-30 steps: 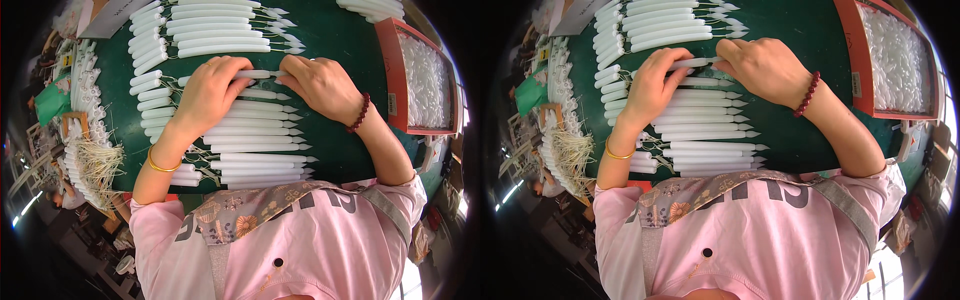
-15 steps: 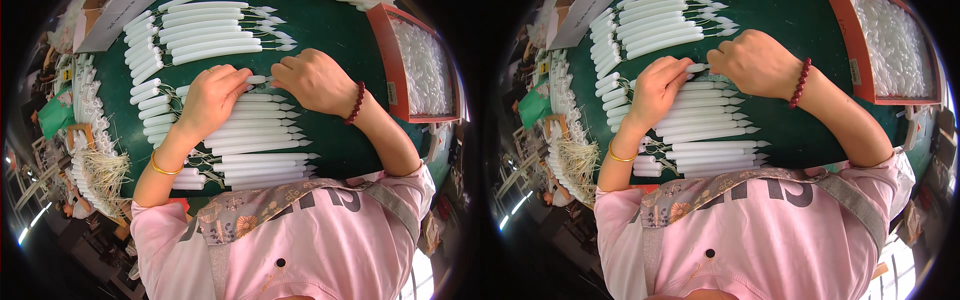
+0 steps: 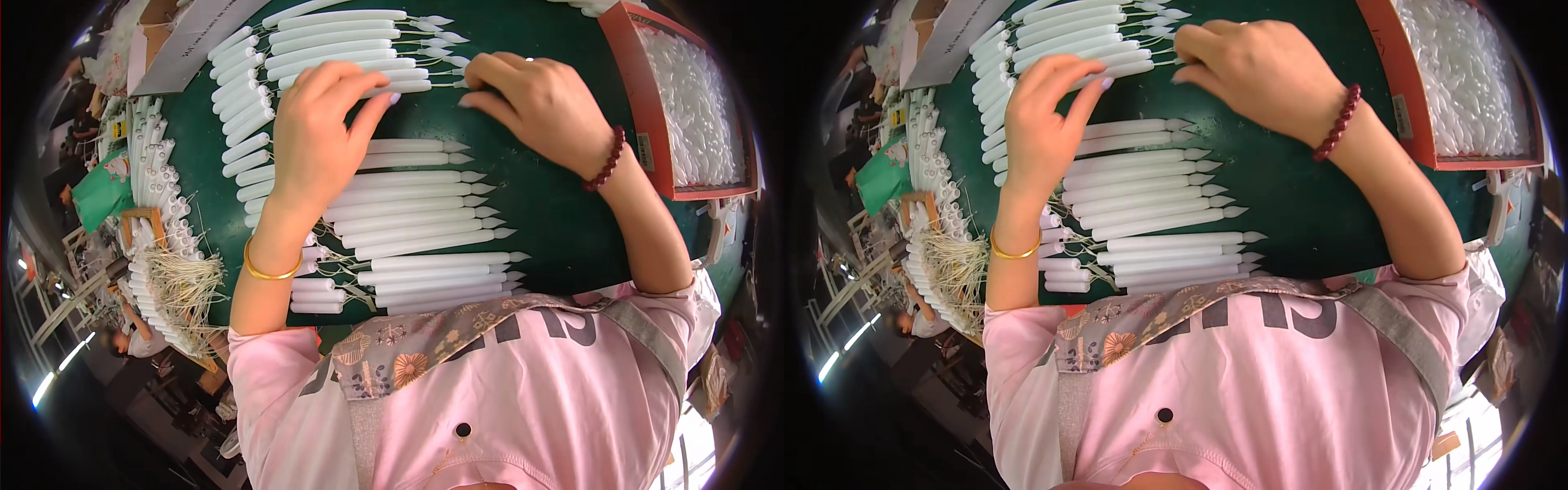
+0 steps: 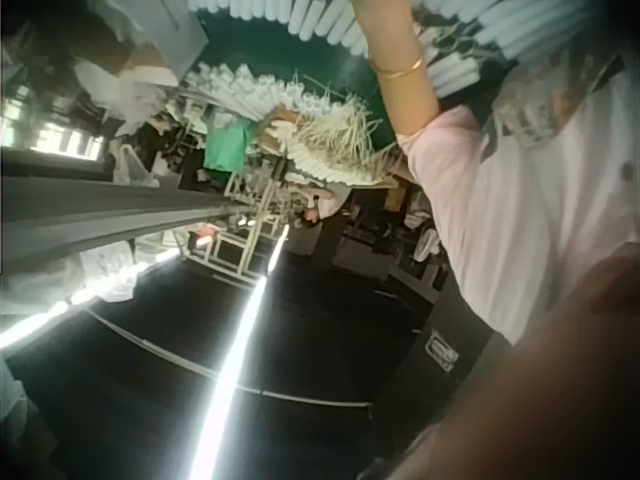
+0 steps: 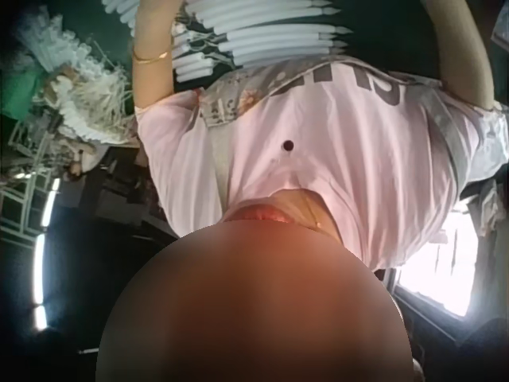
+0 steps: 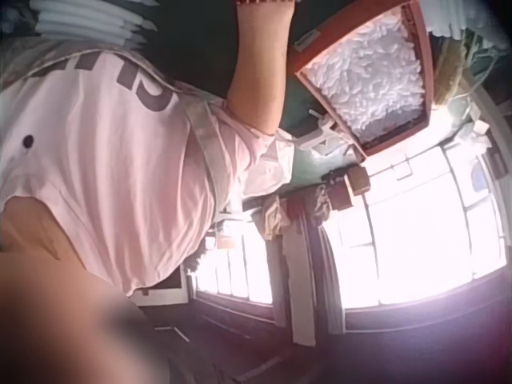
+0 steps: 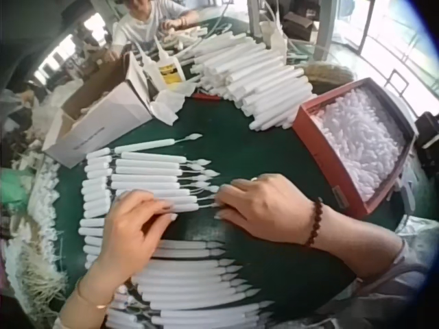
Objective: Assembling white plastic tubes by applying glue and attaching small components at a factory workstation.
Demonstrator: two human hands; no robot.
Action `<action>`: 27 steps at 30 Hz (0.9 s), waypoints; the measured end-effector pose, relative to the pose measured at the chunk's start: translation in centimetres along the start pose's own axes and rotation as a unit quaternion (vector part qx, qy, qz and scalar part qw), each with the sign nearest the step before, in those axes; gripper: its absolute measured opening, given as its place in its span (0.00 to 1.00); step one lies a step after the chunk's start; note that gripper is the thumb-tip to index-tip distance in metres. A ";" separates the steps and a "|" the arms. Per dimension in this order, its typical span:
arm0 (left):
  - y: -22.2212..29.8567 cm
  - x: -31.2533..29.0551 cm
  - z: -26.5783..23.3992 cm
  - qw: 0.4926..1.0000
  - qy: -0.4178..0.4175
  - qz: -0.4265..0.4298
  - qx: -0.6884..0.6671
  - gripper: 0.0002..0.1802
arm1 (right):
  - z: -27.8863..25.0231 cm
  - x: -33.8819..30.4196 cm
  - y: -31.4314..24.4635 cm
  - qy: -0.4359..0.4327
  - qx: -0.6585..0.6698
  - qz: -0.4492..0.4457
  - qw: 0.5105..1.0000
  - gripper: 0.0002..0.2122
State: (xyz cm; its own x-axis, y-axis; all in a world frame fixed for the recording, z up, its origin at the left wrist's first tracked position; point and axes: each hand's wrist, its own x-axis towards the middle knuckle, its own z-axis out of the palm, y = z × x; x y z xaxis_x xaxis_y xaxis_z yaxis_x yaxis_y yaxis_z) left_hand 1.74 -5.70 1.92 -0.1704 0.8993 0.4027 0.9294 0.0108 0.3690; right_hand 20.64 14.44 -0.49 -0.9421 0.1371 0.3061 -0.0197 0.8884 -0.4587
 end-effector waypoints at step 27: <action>2.5 -1.5 2.1 0.988 -0.098 -0.054 -0.105 0.11 | 1.2 -1.0 -0.7 -0.041 0.015 -0.072 0.996 0.12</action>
State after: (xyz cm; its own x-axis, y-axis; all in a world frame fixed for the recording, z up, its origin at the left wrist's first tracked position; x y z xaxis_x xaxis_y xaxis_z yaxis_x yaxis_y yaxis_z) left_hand 5.06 -6.12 0.44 -0.1796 0.9654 0.1890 0.8169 0.0393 0.5755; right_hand 21.19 13.17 -1.47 -0.9533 -0.0278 0.3006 -0.1644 0.8829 -0.4398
